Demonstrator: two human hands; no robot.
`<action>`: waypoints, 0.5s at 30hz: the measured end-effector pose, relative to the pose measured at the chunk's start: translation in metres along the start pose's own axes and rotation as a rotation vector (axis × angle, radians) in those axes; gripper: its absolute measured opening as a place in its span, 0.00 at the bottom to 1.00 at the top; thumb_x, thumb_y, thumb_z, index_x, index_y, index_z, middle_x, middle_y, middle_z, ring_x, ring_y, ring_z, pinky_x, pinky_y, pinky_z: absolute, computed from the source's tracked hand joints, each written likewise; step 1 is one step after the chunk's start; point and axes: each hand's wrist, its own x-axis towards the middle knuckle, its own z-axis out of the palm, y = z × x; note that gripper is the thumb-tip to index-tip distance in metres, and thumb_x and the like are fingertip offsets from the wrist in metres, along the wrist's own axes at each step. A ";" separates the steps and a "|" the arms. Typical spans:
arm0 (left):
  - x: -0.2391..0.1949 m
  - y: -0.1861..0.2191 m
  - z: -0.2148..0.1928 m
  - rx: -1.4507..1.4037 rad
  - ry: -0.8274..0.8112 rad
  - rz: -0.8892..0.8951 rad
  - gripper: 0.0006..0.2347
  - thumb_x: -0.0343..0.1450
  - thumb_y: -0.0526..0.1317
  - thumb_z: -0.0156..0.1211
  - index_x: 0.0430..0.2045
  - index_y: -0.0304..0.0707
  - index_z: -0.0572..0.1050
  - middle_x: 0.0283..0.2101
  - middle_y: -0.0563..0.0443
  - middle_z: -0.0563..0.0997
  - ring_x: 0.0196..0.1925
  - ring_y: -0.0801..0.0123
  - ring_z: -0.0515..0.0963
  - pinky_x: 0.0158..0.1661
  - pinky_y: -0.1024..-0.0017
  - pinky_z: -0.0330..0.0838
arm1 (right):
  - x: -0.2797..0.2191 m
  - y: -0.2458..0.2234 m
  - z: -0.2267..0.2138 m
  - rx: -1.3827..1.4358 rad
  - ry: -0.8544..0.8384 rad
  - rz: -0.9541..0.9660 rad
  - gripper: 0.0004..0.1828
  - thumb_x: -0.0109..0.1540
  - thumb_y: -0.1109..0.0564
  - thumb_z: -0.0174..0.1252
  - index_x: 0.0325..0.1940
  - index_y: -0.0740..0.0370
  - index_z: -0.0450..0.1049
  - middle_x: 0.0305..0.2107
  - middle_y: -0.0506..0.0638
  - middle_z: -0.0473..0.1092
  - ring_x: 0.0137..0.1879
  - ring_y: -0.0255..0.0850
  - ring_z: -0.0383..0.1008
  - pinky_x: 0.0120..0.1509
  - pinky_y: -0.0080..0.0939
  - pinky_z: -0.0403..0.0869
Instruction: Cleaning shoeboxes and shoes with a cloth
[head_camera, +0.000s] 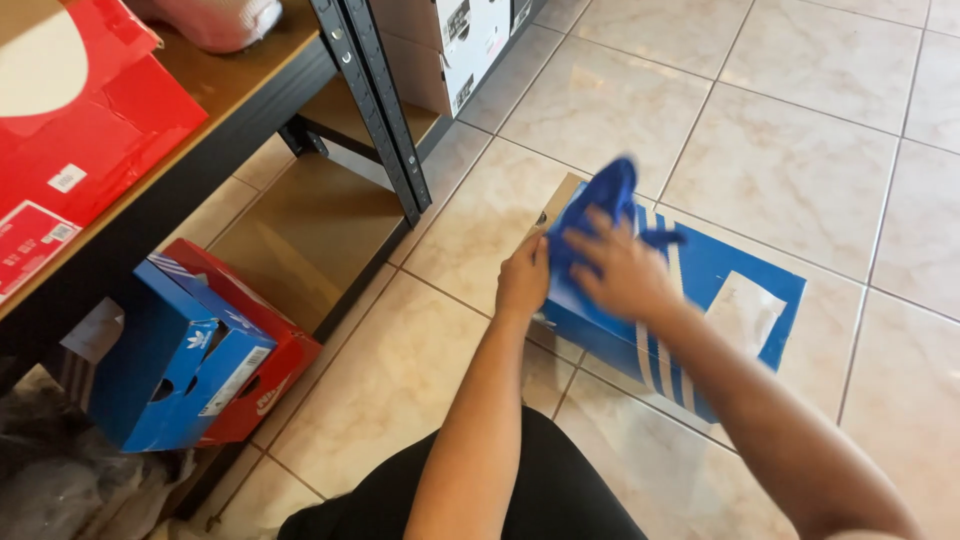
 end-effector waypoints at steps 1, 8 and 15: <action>0.003 -0.002 0.001 -0.004 -0.005 -0.002 0.21 0.79 0.52 0.39 0.63 0.48 0.70 0.64 0.42 0.74 0.66 0.45 0.72 0.64 0.47 0.67 | -0.018 -0.013 -0.011 -0.003 -0.005 0.003 0.29 0.60 0.37 0.56 0.67 0.28 0.71 0.72 0.46 0.59 0.73 0.58 0.63 0.59 0.56 0.78; 0.011 -0.014 0.004 -0.073 -0.033 -0.020 0.22 0.78 0.55 0.37 0.62 0.52 0.73 0.62 0.46 0.77 0.66 0.47 0.72 0.65 0.50 0.65 | -0.016 0.030 -0.010 -0.078 0.009 0.068 0.26 0.60 0.36 0.54 0.60 0.40 0.73 0.65 0.53 0.64 0.68 0.62 0.67 0.68 0.58 0.70; 0.006 -0.005 0.002 -0.022 -0.003 -0.023 0.21 0.78 0.53 0.38 0.62 0.51 0.73 0.61 0.41 0.77 0.66 0.43 0.72 0.65 0.49 0.65 | -0.023 -0.027 -0.005 0.032 0.003 0.015 0.27 0.60 0.42 0.56 0.64 0.39 0.72 0.69 0.56 0.59 0.70 0.71 0.61 0.67 0.67 0.70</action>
